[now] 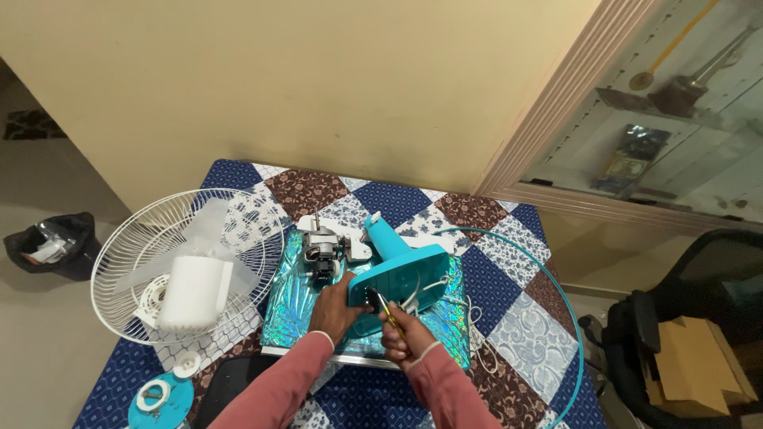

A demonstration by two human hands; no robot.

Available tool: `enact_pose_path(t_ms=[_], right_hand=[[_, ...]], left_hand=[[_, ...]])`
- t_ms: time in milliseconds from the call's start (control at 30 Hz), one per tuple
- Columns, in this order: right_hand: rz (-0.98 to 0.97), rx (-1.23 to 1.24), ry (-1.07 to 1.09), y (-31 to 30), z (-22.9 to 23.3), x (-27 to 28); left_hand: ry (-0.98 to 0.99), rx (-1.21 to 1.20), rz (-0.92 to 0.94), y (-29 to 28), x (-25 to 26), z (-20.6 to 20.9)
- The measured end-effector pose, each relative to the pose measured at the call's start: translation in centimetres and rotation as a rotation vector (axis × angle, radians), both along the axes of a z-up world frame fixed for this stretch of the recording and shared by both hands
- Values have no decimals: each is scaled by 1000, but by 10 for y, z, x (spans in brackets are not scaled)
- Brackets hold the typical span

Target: The person assembles a small electronic device by inserting a black component into a teal housing, securing it with a screwdriver, and fitting a black cover. The person handles the component, screwdriver, and cover on a patterned table.

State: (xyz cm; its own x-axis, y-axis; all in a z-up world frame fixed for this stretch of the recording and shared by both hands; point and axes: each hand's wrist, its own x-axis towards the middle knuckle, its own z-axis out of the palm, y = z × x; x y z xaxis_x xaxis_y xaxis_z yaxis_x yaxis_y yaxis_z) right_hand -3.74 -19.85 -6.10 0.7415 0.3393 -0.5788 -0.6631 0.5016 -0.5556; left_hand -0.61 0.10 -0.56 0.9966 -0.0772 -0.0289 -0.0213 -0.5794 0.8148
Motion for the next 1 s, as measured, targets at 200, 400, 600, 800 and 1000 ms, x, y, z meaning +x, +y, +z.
enact_pose_path(t_ms=[200,400,600,800,1000], right_hand=[[-72,-506,-87,-51,-40,-14],[-250,-1398,-536,-119,-120,-29],[-10,-1770,-643,-109,-107,-40],[95,-1771,-626,-81,-66,-50],[78,-1685,-856,-95,-69,-50]], left_hand=[[36,13,33,-4,-6,-10],[-98,-85,56,-9,-16,-26],[2,-184,88,-10,-22,-43],[-89,-191,78,-20,-17,-53],[-130,-121,83,-26,-11,-50]])
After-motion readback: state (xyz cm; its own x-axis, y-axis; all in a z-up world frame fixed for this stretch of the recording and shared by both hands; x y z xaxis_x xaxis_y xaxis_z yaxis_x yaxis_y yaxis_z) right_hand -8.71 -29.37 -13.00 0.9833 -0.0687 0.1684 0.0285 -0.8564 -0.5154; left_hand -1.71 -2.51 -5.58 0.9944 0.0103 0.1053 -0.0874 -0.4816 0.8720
